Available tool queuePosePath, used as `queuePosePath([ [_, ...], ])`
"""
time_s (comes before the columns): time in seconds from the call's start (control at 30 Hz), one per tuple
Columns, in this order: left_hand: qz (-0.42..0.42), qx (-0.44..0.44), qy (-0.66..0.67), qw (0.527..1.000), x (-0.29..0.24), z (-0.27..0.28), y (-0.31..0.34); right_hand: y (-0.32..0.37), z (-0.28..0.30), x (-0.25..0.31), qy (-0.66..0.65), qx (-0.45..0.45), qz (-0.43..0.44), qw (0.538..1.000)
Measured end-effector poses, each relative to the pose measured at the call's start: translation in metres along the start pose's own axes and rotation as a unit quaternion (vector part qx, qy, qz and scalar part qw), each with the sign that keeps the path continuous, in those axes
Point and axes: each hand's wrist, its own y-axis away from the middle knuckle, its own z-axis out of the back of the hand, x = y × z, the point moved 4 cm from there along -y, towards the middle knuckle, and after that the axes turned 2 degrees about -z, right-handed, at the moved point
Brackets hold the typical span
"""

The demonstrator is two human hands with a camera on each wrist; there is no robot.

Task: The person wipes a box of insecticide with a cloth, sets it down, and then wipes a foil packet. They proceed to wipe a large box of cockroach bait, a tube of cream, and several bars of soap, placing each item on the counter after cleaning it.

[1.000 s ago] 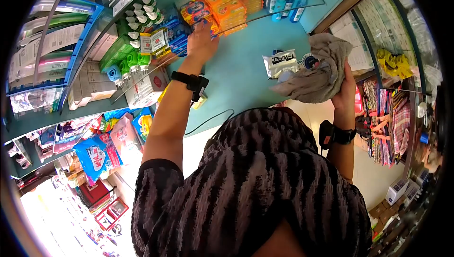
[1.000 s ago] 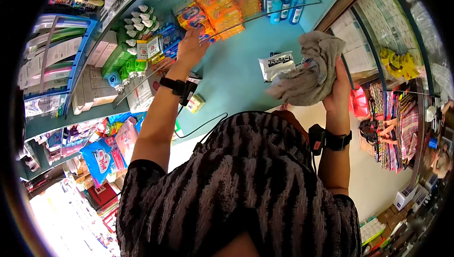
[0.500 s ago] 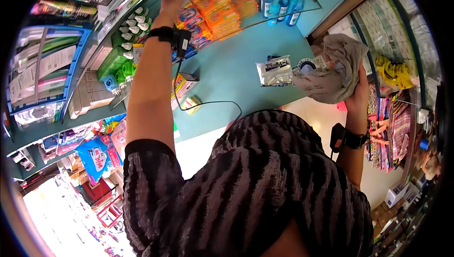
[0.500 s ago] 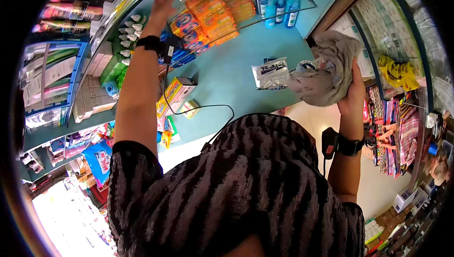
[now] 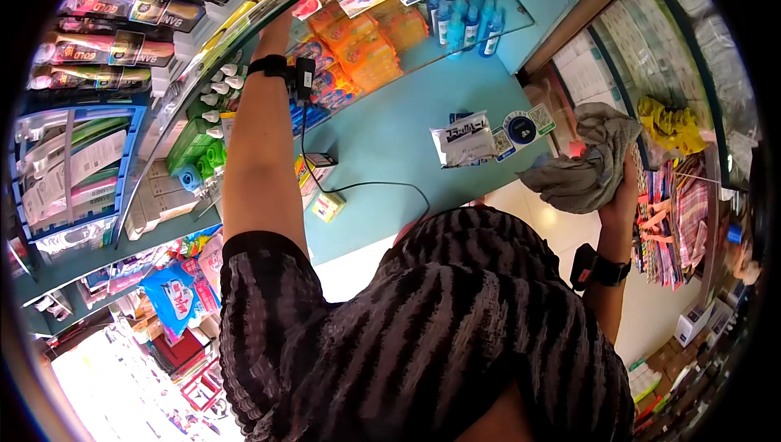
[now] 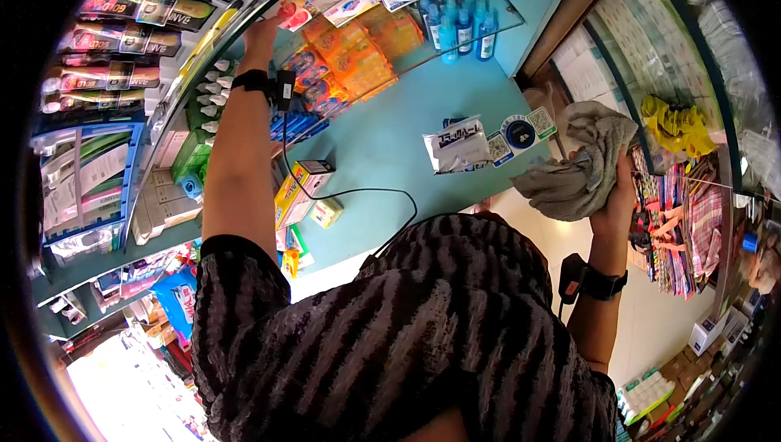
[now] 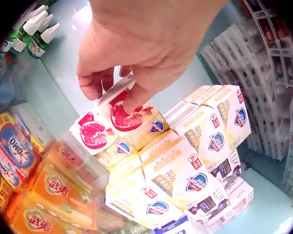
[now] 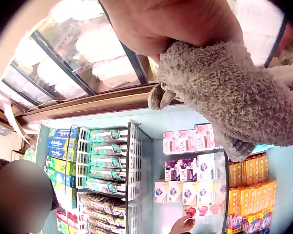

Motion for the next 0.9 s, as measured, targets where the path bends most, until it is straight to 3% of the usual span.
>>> queuePosePath([
  [0.1,-0.036,0.02,0.033,0.999,0.016,0.007,-0.003,-0.006,-0.014,-0.001,-0.003,0.001,-0.007,1.0],
  [0.2,-0.063,0.023,-0.005,0.998,0.0,0.016,0.014,-0.013,-0.018,-0.004,-0.022,0.019,-0.024,0.999],
  [0.27,-0.066,0.004,0.073,0.995,-0.048,0.032,0.065,-0.017,-0.03,-0.006,-0.023,0.065,-0.033,0.997],
  [0.33,-0.069,0.007,0.152,0.986,-0.121,0.054,0.123,-0.025,-0.033,-0.01,-0.022,0.046,-0.034,0.998],
  [0.4,-0.019,0.029,0.177,0.984,-0.138,0.062,0.163,-0.027,-0.057,-0.016,-0.018,0.028,-0.031,0.999],
  [0.43,-0.01,0.037,0.204,0.978,-0.151,0.065,0.184,-0.031,-0.071,-0.02,-0.004,0.096,-0.024,0.995],
  [0.53,0.065,0.064,0.288,0.953,-0.192,0.066,0.242,-0.031,-0.127,-0.025,0.122,0.15,0.035,0.98],
  [0.57,0.053,0.073,0.255,0.963,-0.208,0.067,0.256,-0.027,-0.154,-0.025,0.154,0.196,0.073,0.966],
  [0.63,0.03,0.083,0.214,0.973,-0.221,0.064,0.28,-0.004,-0.211,-0.024,0.21,0.299,0.141,0.92],
  [0.67,-0.011,0.09,0.131,0.987,-0.226,0.063,0.288,0.009,-0.236,-0.026,0.233,0.356,0.171,0.889],
  [0.7,-0.067,0.086,0.08,0.991,-0.25,0.067,0.296,0.019,-0.256,-0.026,0.391,0.359,0.338,0.777],
  [0.73,-0.122,0.082,0.027,0.989,-0.272,0.072,0.303,0.028,-0.272,-0.029,0.522,0.337,0.484,0.616],
  [0.83,-0.178,0.056,0.045,0.981,-0.278,0.079,0.309,0.023,-0.281,-0.046,0.532,0.312,0.448,0.647],
  [0.9,-0.201,0.044,0.061,0.977,-0.282,0.085,0.311,0.011,-0.275,-0.056,0.464,0.324,0.391,0.726],
])
